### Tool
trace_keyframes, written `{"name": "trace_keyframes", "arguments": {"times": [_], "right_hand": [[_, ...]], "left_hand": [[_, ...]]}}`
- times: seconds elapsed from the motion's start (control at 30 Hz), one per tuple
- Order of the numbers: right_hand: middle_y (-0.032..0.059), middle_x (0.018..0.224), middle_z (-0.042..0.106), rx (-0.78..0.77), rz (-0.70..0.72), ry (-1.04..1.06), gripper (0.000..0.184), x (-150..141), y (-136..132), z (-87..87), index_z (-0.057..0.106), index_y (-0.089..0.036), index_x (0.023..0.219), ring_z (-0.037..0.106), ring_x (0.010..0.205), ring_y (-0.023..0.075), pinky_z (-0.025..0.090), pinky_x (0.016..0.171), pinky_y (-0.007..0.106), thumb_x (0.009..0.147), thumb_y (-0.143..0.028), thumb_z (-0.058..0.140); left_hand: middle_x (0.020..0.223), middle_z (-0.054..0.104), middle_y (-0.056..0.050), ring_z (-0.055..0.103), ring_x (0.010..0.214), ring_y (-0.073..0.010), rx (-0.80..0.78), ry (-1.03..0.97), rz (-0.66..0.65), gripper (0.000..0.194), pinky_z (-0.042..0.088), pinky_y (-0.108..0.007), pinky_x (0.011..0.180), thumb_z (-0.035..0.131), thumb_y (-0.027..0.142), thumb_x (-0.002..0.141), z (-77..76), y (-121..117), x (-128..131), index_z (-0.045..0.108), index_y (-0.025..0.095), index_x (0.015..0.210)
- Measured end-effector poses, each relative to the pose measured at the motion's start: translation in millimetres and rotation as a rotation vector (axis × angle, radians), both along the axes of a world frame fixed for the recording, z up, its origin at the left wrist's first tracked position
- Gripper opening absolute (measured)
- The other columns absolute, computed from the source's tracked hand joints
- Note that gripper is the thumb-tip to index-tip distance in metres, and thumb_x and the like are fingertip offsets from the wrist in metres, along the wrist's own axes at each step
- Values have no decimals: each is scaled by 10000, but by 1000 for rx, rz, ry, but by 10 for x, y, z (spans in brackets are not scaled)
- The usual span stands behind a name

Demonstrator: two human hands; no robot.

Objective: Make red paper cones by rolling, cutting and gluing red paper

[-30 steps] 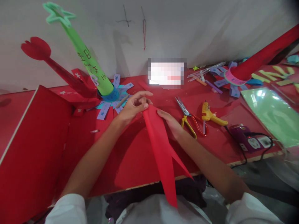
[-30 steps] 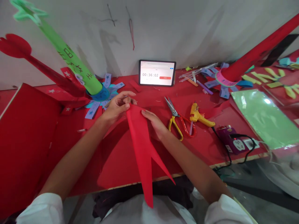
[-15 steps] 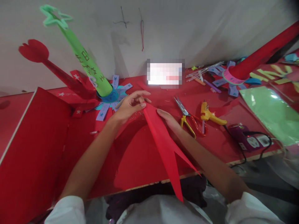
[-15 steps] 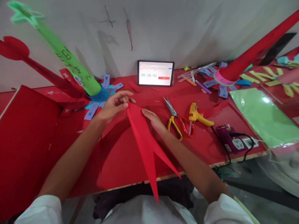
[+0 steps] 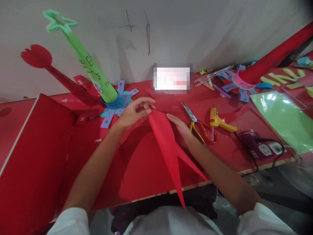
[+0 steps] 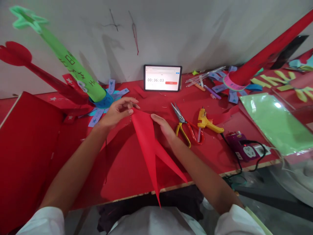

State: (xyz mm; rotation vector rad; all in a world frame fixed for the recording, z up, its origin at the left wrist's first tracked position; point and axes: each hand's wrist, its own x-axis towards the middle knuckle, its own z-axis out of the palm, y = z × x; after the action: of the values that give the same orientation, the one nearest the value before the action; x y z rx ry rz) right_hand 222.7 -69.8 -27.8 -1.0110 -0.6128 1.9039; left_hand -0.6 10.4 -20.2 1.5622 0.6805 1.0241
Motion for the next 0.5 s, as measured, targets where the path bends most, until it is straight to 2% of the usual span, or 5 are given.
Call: {"name": "trace_keyframes", "arguments": {"times": [0.13,0.3,0.4,0.5], "right_hand": [[24,991,814,26,56,-4,340,-29,-38,25,697,-263,1066,760,839,216,590,738,352,887,-536,795],[64,994,836,23,182,52,393,-56,-98,90,671,-261,1121,757,731,227,581,624,343,900,-568,781],[59,911,821,49,221,25,366,-40,-77,82,695,-244,1056,721,697,207,553,612,319,915,-578,749],[25,811,769,104,188,-75,347,-2,-27,36,687,-245,935,674,703,187,532,663,311,871,-567,799]], "left_hand": [[792,597,-8,731,1067,-229,-29,-82,12,374,605,-315,891,907,444,846,-4,-30,42,792,250,1144],[764,602,-4,733,1064,-241,-48,-104,4,367,614,-347,905,906,435,848,-8,-50,56,789,265,1152],[757,584,6,733,1051,-233,-56,-131,3,371,607,-333,881,911,435,843,-14,-50,49,789,276,1155],[771,553,12,732,1031,-219,-48,-146,-7,364,591,-304,840,914,420,840,-31,-42,43,801,285,1158]]}}
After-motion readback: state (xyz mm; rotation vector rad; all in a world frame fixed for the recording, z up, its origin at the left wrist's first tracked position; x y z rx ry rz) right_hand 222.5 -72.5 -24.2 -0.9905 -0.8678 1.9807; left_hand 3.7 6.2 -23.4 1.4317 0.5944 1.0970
